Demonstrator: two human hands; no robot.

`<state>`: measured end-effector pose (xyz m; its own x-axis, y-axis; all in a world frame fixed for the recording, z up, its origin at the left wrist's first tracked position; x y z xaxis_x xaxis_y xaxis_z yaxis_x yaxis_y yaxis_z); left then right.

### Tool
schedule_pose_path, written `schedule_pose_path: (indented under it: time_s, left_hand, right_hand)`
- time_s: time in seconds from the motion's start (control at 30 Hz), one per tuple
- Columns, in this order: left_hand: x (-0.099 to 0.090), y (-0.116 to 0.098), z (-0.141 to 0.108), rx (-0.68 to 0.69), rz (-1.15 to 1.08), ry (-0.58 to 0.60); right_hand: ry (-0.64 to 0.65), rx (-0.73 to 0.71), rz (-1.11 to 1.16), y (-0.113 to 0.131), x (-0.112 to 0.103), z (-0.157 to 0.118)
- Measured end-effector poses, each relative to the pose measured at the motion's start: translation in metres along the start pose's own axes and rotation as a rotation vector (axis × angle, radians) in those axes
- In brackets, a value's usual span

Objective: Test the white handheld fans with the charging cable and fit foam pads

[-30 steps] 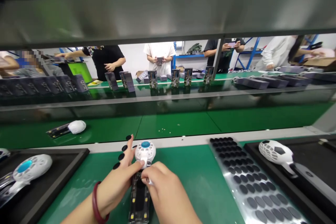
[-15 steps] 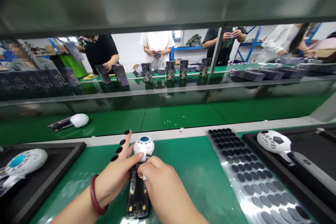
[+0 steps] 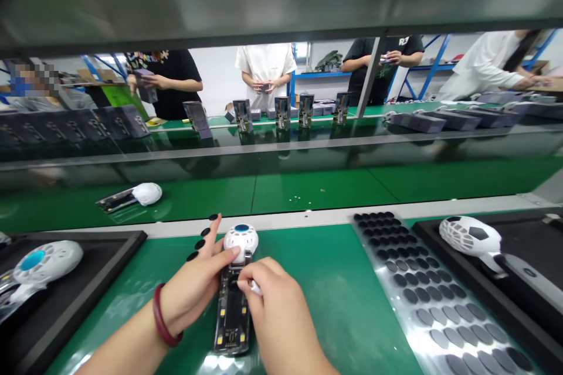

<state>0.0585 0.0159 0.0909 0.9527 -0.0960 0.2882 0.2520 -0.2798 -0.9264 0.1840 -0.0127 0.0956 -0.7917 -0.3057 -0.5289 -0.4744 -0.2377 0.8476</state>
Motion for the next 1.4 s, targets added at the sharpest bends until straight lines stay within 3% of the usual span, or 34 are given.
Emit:
schedule_pose_path:
  time_s: [0.33,0.6,0.8,1.1,1.4]
  left_hand:
    - [0.0,0.0,0.001,0.006,0.063,-0.009]
    - [0.003,-0.004,-0.003,-0.016,-0.017,-0.013]
    - [0.001,-0.002,-0.002,0.001,-0.021,-0.015]
    - [0.004,-0.003,-0.004,-0.015,-0.003,0.015]
    - [-0.001,-0.002,-0.003,0.023,0.11,0.009]
  right_hand:
    - [-0.015,0.096,0.203,-0.005,0.004,0.004]
    - [-0.03,0.173,0.219,-0.004,0.005,0.004]
    - [-0.014,0.15,0.177,-0.002,0.006,0.003]
    - [0.0,0.074,-0.189,0.011,0.005,0.001]
    - [-0.236,-0.17,-0.746,0.017,0.012,-0.006]
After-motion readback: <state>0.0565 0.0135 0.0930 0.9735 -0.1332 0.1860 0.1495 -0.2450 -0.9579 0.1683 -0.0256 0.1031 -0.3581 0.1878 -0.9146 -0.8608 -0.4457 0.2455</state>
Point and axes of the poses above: each hand's wrist, its own z-axis towards the middle knuckle, its own x-axis out of the palm, y = z × x, the point moved 3 cm from there along z, towards the middle knuckle, and after that the axes turned 11 degrees about y, right-handed, at the moved point
